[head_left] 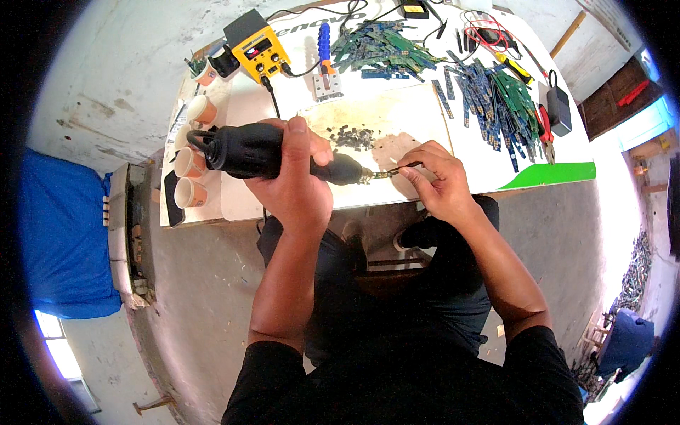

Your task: The person uses a hot air gun and tweezers to remove small electronic components from a circuit board. They heat the components with the gun and then use the tweezers to lift them off the board, placing them on the work surface.

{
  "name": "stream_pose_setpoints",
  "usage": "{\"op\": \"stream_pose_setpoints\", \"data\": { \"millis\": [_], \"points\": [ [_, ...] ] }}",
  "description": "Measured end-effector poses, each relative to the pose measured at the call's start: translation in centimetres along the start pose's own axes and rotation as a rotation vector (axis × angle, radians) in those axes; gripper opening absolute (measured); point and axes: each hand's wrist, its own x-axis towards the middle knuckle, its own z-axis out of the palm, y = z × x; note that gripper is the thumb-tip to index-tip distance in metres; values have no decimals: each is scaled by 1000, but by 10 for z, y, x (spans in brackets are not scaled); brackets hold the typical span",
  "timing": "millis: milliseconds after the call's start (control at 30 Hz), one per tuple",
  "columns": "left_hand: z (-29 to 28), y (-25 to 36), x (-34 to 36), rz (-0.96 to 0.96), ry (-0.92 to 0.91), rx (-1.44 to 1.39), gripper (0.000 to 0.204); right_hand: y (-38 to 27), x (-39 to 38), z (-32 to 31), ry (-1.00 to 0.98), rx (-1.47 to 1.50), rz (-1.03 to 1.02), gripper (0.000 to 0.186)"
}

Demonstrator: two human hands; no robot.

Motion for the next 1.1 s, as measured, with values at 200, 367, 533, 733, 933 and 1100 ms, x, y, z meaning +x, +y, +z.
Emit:
{"op": "stream_pose_setpoints", "data": {
  "millis": [200, 367, 533, 733, 933, 1100],
  "points": [
    [0, 0, 0, -25, 17, -21, 12, 0, 1, 0, -10, -5, 7, 9],
    [-1, 0, 0, -26, 23, -29, 12, -2, 2, 0, -17, -9, 9, 9],
    [-2, 0, 0, -22, 14, -21, 13, -2, 3, -1, -25, -10, 13, 8],
    [-2, 0, 1, -17, 16, -8, 12, -3, 3, -1, -22, -11, 19, 8],
    [-2, 1, 1, -24, 27, -8, 11, -4, 5, -1, -17, -13, 12, 8],
    [-2, 0, 1, -6, 29, -1, 12, -13, 1, 1, 34, -56, 4, 9]
  ]
}}
